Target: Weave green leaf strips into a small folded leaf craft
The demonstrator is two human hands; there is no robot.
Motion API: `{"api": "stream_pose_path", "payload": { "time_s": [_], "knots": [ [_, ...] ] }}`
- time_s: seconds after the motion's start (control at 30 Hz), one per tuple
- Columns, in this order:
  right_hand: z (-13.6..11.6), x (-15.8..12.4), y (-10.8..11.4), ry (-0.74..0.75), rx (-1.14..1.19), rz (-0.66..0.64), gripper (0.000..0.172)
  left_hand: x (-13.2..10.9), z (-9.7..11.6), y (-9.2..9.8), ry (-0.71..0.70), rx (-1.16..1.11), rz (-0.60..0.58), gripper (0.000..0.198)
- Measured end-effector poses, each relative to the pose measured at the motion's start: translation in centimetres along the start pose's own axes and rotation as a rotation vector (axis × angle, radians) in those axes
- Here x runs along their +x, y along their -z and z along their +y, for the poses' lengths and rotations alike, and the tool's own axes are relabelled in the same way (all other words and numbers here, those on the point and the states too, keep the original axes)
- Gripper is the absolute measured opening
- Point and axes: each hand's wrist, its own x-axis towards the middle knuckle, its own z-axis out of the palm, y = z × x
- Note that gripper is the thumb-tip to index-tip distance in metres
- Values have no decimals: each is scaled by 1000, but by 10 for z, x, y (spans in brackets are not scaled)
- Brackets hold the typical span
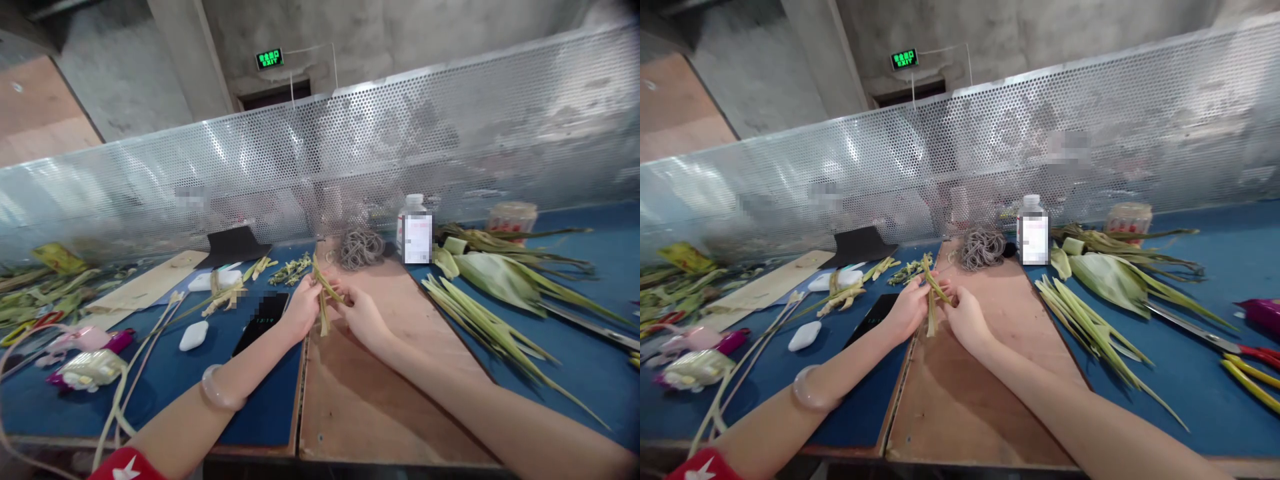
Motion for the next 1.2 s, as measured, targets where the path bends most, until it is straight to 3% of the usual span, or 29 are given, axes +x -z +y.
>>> {"api": "stream_pose_path", "payload": {
  "time_s": [0.13,0.23,0.43,0.57,0.63,0.7,0.8,0.97,1.1,1.2],
  "knots": [
    [-2,-2,-1,114,-103,-26,12,1,1,0,5,1,-6,11],
    [-4,-5,-2,204,-359,-108,18,1,2,0,-8,52,9,12],
    [-22,-8,1,213,-627,-184,17,8,3,4,-51,156,73,11],
    [-40,-9,49,223,-995,-236,18,14,3,8,-66,63,94,9],
    [-39,-11,86,162,-1151,-91,13,14,3,8,-62,37,76,9],
    [-31,-15,122,111,-1203,-27,15,12,3,6,-41,31,55,9],
    [-9,-20,157,40,-1224,-14,16,9,2,3,-8,36,26,10],
    [13,-21,168,-11,-1130,-37,18,6,1,3,21,40,-8,10],
    [0,-18,167,-51,-989,-78,16,3,0,3,45,91,-55,15],
    [-21,-18,161,-85,-701,-185,10,0,-2,4,60,154,-73,17]
  ]
}}
